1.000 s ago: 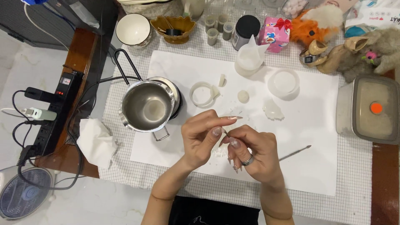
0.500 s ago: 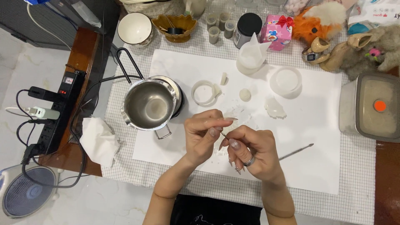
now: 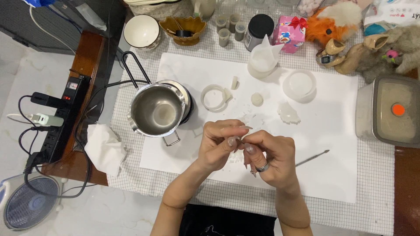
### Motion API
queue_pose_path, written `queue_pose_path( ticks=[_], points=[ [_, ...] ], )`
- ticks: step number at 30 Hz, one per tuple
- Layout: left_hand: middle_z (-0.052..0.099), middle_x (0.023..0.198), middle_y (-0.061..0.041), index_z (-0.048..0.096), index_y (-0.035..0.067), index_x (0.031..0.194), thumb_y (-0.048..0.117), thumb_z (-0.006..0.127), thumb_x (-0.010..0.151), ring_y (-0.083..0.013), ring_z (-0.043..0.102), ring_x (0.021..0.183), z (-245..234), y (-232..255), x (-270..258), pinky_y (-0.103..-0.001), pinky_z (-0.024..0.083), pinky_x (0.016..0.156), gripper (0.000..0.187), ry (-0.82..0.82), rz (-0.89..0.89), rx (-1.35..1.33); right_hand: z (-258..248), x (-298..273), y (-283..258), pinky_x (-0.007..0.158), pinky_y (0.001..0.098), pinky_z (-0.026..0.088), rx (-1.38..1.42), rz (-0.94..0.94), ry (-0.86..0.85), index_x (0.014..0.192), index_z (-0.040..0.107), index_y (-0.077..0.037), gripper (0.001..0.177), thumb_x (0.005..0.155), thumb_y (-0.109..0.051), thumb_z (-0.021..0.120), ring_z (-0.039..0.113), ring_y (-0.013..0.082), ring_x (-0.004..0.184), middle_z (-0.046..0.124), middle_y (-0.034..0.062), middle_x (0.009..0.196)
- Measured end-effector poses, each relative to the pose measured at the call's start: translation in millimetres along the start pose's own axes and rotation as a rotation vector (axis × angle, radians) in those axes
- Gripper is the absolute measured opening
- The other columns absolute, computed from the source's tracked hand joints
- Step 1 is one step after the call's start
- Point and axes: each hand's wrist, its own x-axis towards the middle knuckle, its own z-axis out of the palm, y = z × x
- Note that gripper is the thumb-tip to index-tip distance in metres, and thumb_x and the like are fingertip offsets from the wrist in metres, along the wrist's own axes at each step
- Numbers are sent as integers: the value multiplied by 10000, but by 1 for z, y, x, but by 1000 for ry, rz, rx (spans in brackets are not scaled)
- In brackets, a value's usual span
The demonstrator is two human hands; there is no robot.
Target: Decorating a candle base with small wax flakes using tweezers and a brush
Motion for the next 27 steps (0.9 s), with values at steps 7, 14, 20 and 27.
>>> queue_pose_path(
  ticks=[7, 14, 20, 27],
  points=[
    [556, 594, -130, 663, -38, 1043, 218, 625, 880, -118, 534, 562, 11, 14, 8, -174, 441, 399, 306, -141, 21, 71, 1, 1, -4, 295, 205, 433, 84, -31, -6, 766, 646, 64, 146, 832, -20, 547, 479, 106, 264, 531, 74, 384],
    [533, 571, -78, 699, -12, 989, 212, 616, 887, -112, 458, 563, 5, 21, 11, -196, 413, 486, 260, -215, 129, 283, 0, -4, -2, 316, 214, 459, 101, -102, -15, 816, 655, 89, 138, 823, 4, 547, 503, 118, 300, 544, 90, 421],
    [525, 556, -50, 713, 21, 967, 270, 608, 896, -153, 436, 520, 7, 29, 12, -270, 390, 574, 280, -267, 313, 505, 0, -7, 3, 300, 226, 452, 140, -129, -27, 842, 666, 107, 139, 811, 6, 576, 515, 124, 304, 543, 95, 444],
    [489, 516, 9, 726, 50, 945, 303, 690, 837, -110, 376, 456, 10, 37, 11, -251, 356, 559, 278, -255, 431, 659, 3, -6, 14, 284, 227, 412, 195, -183, -68, 849, 648, 103, 129, 806, -3, 588, 489, 133, 282, 546, 102, 444]
  ],
)
